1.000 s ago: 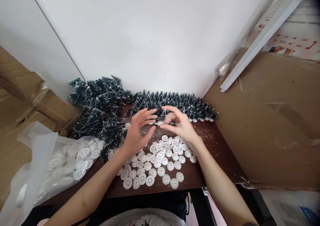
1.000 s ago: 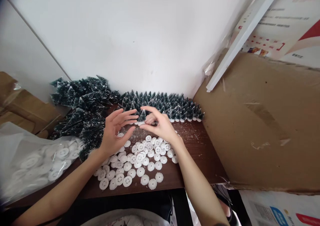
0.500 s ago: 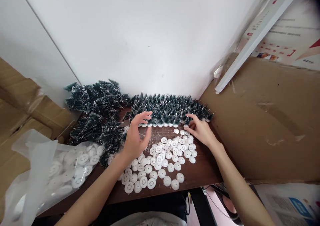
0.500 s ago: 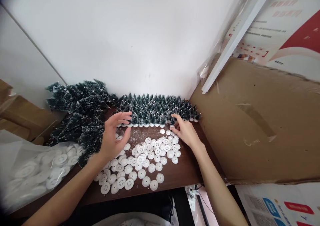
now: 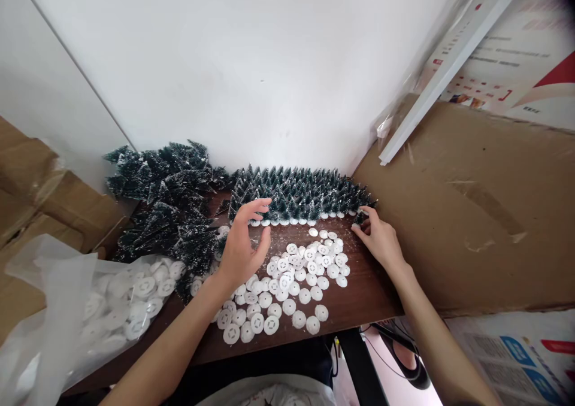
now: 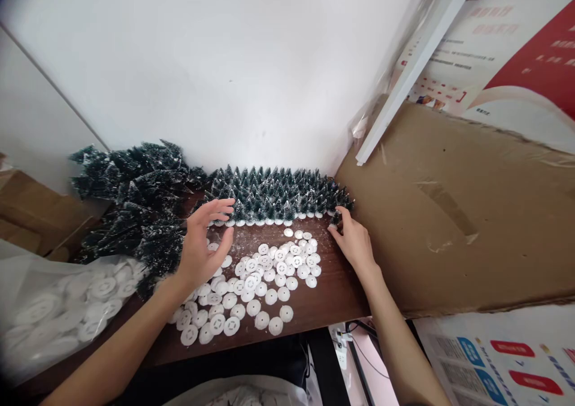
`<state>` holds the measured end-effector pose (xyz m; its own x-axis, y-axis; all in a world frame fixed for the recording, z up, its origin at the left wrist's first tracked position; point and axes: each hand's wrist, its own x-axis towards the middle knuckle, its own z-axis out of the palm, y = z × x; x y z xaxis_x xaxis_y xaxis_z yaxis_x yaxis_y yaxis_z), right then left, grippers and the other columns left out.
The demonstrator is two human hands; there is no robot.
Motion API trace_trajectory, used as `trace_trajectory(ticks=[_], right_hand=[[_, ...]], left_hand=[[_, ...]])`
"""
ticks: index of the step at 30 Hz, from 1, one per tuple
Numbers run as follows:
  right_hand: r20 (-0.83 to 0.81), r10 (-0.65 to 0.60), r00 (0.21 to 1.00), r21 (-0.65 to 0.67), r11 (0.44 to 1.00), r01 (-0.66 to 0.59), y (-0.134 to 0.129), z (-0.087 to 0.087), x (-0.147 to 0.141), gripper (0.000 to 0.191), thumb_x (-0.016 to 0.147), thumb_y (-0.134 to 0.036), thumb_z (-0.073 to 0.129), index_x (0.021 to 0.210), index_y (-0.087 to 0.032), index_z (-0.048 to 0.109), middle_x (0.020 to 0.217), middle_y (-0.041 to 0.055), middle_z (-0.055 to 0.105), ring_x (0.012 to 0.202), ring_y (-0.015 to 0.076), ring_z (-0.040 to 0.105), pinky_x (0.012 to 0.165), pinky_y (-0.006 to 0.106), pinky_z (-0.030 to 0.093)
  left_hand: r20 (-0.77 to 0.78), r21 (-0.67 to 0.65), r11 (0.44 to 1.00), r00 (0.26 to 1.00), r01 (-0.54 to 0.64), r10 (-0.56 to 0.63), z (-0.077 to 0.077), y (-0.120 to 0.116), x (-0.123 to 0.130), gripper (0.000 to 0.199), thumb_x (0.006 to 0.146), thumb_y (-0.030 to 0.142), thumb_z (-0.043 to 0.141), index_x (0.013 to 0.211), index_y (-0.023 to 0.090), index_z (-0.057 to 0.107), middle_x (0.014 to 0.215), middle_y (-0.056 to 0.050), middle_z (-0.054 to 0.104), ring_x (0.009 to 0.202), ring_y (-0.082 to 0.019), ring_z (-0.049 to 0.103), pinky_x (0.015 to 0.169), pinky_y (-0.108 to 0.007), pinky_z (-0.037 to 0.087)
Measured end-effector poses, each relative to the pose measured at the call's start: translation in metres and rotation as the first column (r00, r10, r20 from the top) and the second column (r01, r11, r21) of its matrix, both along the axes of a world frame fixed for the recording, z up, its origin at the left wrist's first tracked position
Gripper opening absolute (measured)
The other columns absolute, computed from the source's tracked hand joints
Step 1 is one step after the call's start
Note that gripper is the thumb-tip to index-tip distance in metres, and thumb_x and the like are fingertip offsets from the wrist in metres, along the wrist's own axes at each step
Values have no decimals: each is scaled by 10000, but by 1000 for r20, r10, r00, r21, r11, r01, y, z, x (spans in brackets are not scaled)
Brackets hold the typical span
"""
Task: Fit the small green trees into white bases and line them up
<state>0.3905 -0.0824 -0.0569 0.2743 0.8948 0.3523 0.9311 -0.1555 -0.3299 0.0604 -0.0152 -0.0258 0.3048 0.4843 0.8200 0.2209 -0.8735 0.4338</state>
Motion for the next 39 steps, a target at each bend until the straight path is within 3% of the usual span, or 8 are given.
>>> trace_trajectory(ticks=[3, 10, 16, 21, 30, 39], right_hand=[[-30, 39, 999, 76, 996, -37, 0, -4, 0, 423, 883, -411, 549, 1243, -189, 563, 896, 99, 688, 716, 237, 639, 726, 386, 525], [-342, 58, 938, 131, 991, -14, 6, 0, -11, 468, 796, -515, 642, 1115, -175, 601, 855, 95, 688, 688, 221, 654, 727, 407, 573], [-464, 113, 878, 125, 990, -61, 18, 0, -25, 429, 760, -433, 685, 1102, -192, 594, 896, 90, 696, 757, 221, 684, 790, 426, 583], [-590, 137, 795, 120, 989, -82, 26, -2, -32, 341, 717, -379, 705, 979, -186, 604, 853, 85, 716, 813, 235, 712, 818, 422, 586], [-618, 219, 755, 157, 976, -154, 35, -2, -49, 230, 714, -322, 707, 884, -188, 629, 820, 64, 730, 798, 227, 721, 794, 396, 598], [-649, 209, 732, 148, 978, -148, 41, -2, -60, 208, 704, -250, 704, 879, -173, 621, 828, 78, 722, 808, 232, 720, 807, 411, 597]], left_hand=[[2, 1, 1000, 1000, 0, 0, 0, 0, 0, 626, 892, 66, 519, 1433, 278, 285, 1313, -138, 524, 1100, -231, 596, 860, -416, 562], [-5, 12, 1000, 1000, 7, -7, 0, -1, 0, 645, 877, 46, 530, 1432, 266, 287, 1325, -148, 510, 1112, -237, 586, 859, -417, 556], [-11, -12, 1000, 1000, -1, 1, -1, 0, 0, 639, 870, 49, 538, 1420, 272, 302, 1333, -141, 501, 1082, -231, 585, 848, -410, 556], [-10, 13, 1000, 1000, 7, -6, -1, 0, 0, 644, 858, 22, 536, 1417, 246, 308, 1324, -150, 501, 1088, -230, 579, 845, -396, 552], [-40, 4, 1000, 999, -21, 22, -1, -1, 0, 599, 872, 31, 526, 1396, 233, 319, 1329, -150, 504, 1098, -220, 573, 844, -378, 549], [-109, -27, 993, 988, -114, 110, -3, -1, 0, 576, 899, 87, 516, 1408, 235, 291, 1329, -151, 495, 1108, -228, 574, 865, -377, 559]])
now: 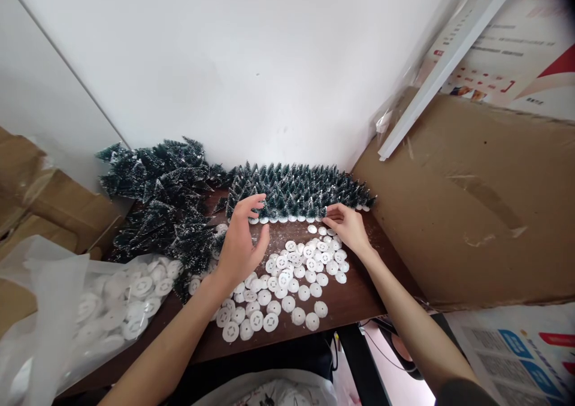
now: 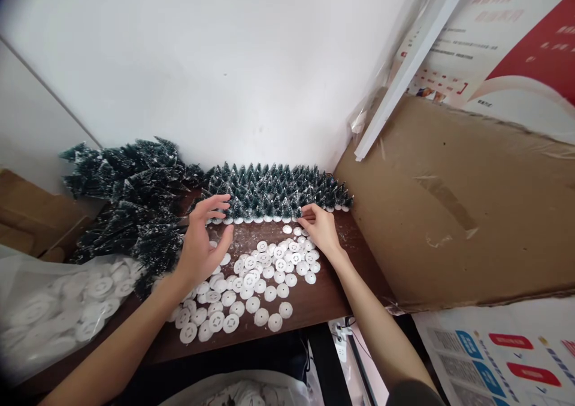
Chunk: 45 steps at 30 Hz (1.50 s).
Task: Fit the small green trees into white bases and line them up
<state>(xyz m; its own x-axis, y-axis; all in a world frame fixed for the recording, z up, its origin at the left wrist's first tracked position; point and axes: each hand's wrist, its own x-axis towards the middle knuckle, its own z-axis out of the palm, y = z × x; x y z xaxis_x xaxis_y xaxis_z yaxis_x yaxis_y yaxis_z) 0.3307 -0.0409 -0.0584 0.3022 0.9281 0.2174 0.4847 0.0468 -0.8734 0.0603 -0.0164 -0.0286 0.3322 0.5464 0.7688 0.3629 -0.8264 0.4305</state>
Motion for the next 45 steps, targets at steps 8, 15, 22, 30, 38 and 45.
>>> trace_trajectory(ticks=[8, 15, 22, 30, 38, 45], right_hand=[[-3, -17, 1000, -19, 1000, 17, -3, 5, 4, 247, 700, -210, 701, 932, -171, 626, 861, 75, 731, 826, 215, 715, 789, 383, 591], [198, 25, 980, 8, 1000, -27, -24, 30, 3, 73, 799, -226, 643, 848, -179, 669, 818, 47, 732, 734, 186, 682, 700, 313, 538], [564, 167, 809, -139, 985, -107, -27, 31, -24, 126, 871, -165, 613, 952, -185, 707, 959, 62, 741, 849, 212, 678, 773, 320, 492], [694, 124, 709, -195, 981, 19, -23, 23, -43, 122, 911, -217, 606, 959, -179, 712, 923, 77, 695, 825, 215, 651, 713, 294, 451], [613, 105, 783, -147, 989, -17, -20, 16, -42, 138, 886, -185, 617, 978, -178, 719, 944, 86, 684, 812, 217, 663, 730, 311, 481], [581, 97, 808, -122, 992, -31, -22, 12, -42, 164, 901, -216, 601, 989, -164, 728, 949, 92, 665, 787, 214, 655, 733, 329, 499]], left_hand=[[-155, -61, 988, 979, -143, 132, -6, 4, -2, 572, 914, 136, 497, 1435, 171, 266, 1350, -179, 476, 1231, -280, 515, 1030, -466, 491], [-386, -4, 939, 867, -344, 315, -4, 4, -5, 486, 919, 123, 414, 1399, 64, 366, 1330, -214, 520, 1286, -334, 469, 1077, -510, 438], [-638, 49, 869, 654, -493, 406, 1, 1, -9, 479, 895, 127, 454, 1362, 21, 479, 1209, -216, 597, 1183, -373, 492, 995, -508, 431], [-715, 90, 819, 536, -567, 449, 5, -1, -10, 353, 872, 155, 452, 1173, 78, 620, 1062, -196, 635, 1038, -382, 507, 840, -486, 432], [-605, 103, 846, 642, -524, 471, -2, 4, -16, 332, 836, 159, 424, 1082, 132, 647, 900, -203, 639, 905, -388, 520, 727, -508, 431], [-625, 86, 819, 610, -567, 488, 3, 8, -21, 237, 827, 168, 455, 966, 132, 644, 886, -192, 637, 888, -382, 541, 734, -501, 445]])
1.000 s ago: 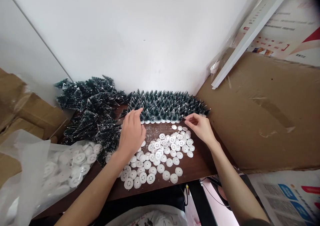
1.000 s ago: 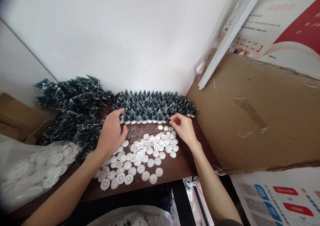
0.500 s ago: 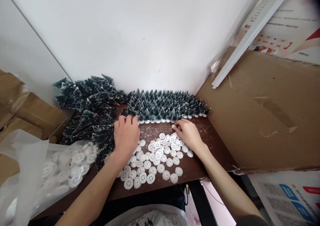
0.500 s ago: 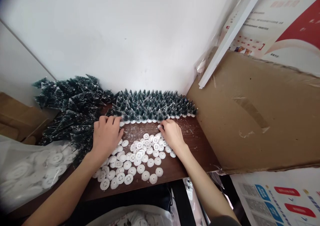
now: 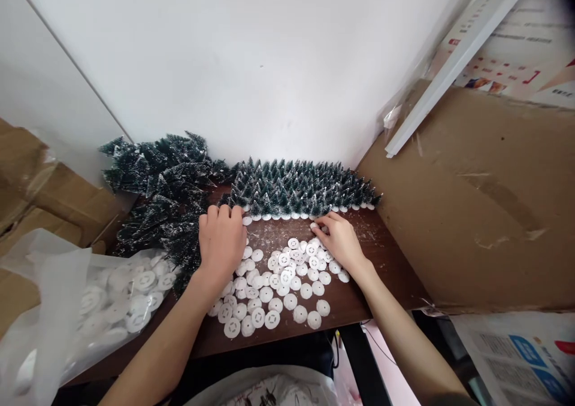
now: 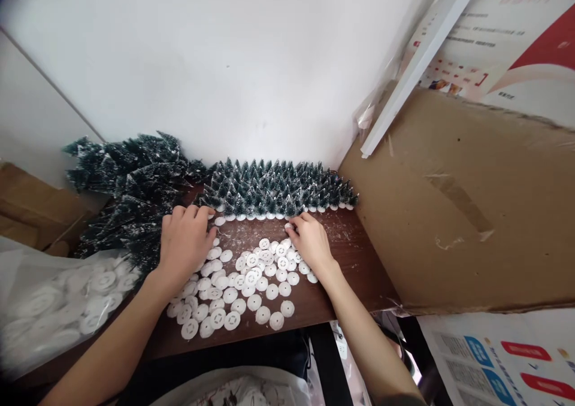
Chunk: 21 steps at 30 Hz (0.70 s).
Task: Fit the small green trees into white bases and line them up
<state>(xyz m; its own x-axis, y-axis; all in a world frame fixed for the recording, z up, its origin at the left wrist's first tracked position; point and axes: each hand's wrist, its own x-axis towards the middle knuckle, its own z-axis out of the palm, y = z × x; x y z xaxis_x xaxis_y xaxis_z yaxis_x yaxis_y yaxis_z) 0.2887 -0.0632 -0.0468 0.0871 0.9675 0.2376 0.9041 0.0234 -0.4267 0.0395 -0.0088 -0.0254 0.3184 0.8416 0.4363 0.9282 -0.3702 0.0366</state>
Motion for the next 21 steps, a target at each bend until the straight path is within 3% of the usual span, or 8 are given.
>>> trace_trajectory(ticks=[5, 14, 21], right_hand=[[-46, 21, 999, 35, 999, -20, -1, -4, 3, 135, 889, -199, 604, 951, -163, 719, 929, 81, 654, 771, 203, 635, 731, 321, 491], [-148, 83, 986, 89, 994, -70, -1, -11, 11, 89, 846, -169, 608, 900, -185, 676, 875, 47, 651, 710, 176, 592, 699, 301, 468], [-190, 86, 978, 68, 995, -74, -1, -8, 14, 134, 823, -173, 609, 952, -192, 636, 855, 36, 658, 725, 178, 591, 690, 291, 455]], left_hand=[[-3, -61, 996, 998, -62, 62, 3, 3, -7, 202, 835, 215, 520, 968, 131, 646, 923, -167, 670, 897, -369, 581, 766, -482, 463], [65, -179, 984, 997, -25, 37, 9, 6, -15, 190, 839, 242, 510, 783, 200, 687, 830, -115, 719, 857, -350, 616, 742, -443, 463], [405, -304, 948, 913, 98, 36, 22, 10, -20, 228, 834, 372, 548, 737, 235, 702, 788, -47, 740, 739, -260, 655, 682, -341, 449]])
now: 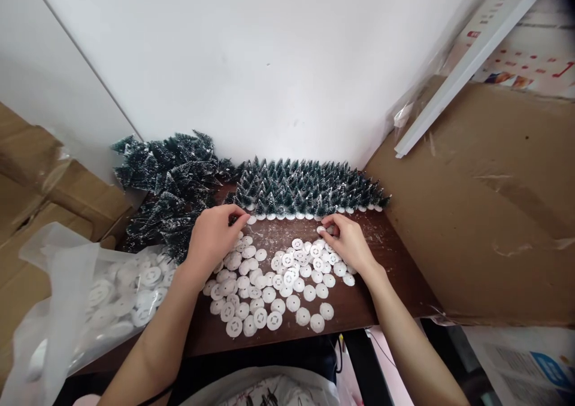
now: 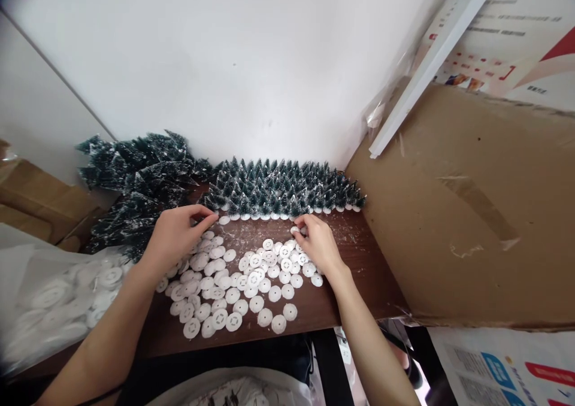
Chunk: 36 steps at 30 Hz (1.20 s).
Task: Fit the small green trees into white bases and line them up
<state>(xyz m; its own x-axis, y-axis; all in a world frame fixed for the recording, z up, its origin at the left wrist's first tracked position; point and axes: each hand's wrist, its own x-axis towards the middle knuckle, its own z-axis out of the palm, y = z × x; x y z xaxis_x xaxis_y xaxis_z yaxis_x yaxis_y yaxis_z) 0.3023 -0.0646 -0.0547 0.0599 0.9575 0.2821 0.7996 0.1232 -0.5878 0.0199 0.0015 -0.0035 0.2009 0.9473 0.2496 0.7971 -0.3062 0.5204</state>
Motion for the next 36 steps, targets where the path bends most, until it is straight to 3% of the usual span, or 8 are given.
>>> trace_trajectory(ticks=[4, 11, 15, 19, 23, 26, 31, 36], right_hand=[[13, 31, 999, -17, 999, -31, 0, 1, 1, 109, 838, -164, 602, 934, -195, 644, 882, 35, 661, 702, 168, 578, 669, 287, 443], [32, 92, 995, 21, 995, -93, -6, 9, -6, 127, 899, -176, 557, 922, -198, 680, 974, 63, 668, 754, 178, 617, 687, 307, 492], [-4, 268, 964, 76, 961, -267, -4, 28, -36, 177, 941, -173, 532, 1022, -198, 687, 1065, 60, 692, 843, 168, 669, 777, 331, 552], [63, 468, 882, -4, 884, -468, 11, 48, -81, 237, 958, -130, 512, 1122, -181, 675, 1154, 51, 706, 999, 168, 685, 890, 357, 562], [325, 516, 793, -164, 856, -490, 29, 54, -122, 398, 886, 1, 491, 1234, -147, 616, 1232, 111, 666, 986, 251, 697, 787, 403, 585], [476, 451, 755, -180, 890, -419, 38, 48, -140, 349, 879, 19, 440, 1168, -76, 611, 1230, 179, 639, 889, 275, 713, 698, 408, 585], [569, 426, 703, -185, 900, -395, 41, 41, -145, 287, 896, 8, 428, 1091, -74, 622, 1069, 163, 662, 850, 266, 707, 645, 359, 553], [607, 427, 671, -196, 898, -394, 36, 39, -136, 255, 890, -14, 464, 1038, -120, 642, 1056, 130, 632, 761, 216, 694, 565, 293, 476]], left_hand=[[134, -33, 999, 991, 21, -16, 3, 1, 0, 264, 810, 450, 582, 720, 232, 703, 745, -37, 733, 690, -234, 651, 664, -320, 439], [207, -48, 998, 978, 47, -36, 6, 0, 0, 341, 813, 497, 557, 706, 207, 700, 696, -43, 712, 617, -204, 607, 608, -300, 444], [336, -105, 994, 942, 36, 1, 5, 2, -1, 292, 796, 458, 587, 742, 192, 695, 735, -48, 724, 696, -213, 649, 667, -291, 493], [576, -200, 978, 815, 65, 63, 5, 4, -1, 254, 802, 428, 598, 809, 186, 676, 675, -37, 696, 678, -204, 674, 691, -296, 540], [641, -181, 981, 765, 64, 68, 3, 7, 0, 227, 784, 386, 601, 834, 177, 674, 646, -12, 624, 571, -150, 597, 584, -256, 508], [661, -192, 978, 748, 81, 67, 0, 9, 1, 223, 774, 366, 585, 836, 169, 668, 710, -12, 576, 537, -119, 533, 485, -231, 435], [617, -174, 984, 783, 44, 75, -2, 9, 2, 253, 802, 343, 549, 975, 173, 621, 713, 19, 526, 504, -103, 509, 519, -249, 423], [683, -173, 985, 716, -30, 142, -9, 11, 0, 348, 664, 130, 544, 1003, 204, 510, 883, 21, 505, 534, -78, 519, 559, -257, 448]])
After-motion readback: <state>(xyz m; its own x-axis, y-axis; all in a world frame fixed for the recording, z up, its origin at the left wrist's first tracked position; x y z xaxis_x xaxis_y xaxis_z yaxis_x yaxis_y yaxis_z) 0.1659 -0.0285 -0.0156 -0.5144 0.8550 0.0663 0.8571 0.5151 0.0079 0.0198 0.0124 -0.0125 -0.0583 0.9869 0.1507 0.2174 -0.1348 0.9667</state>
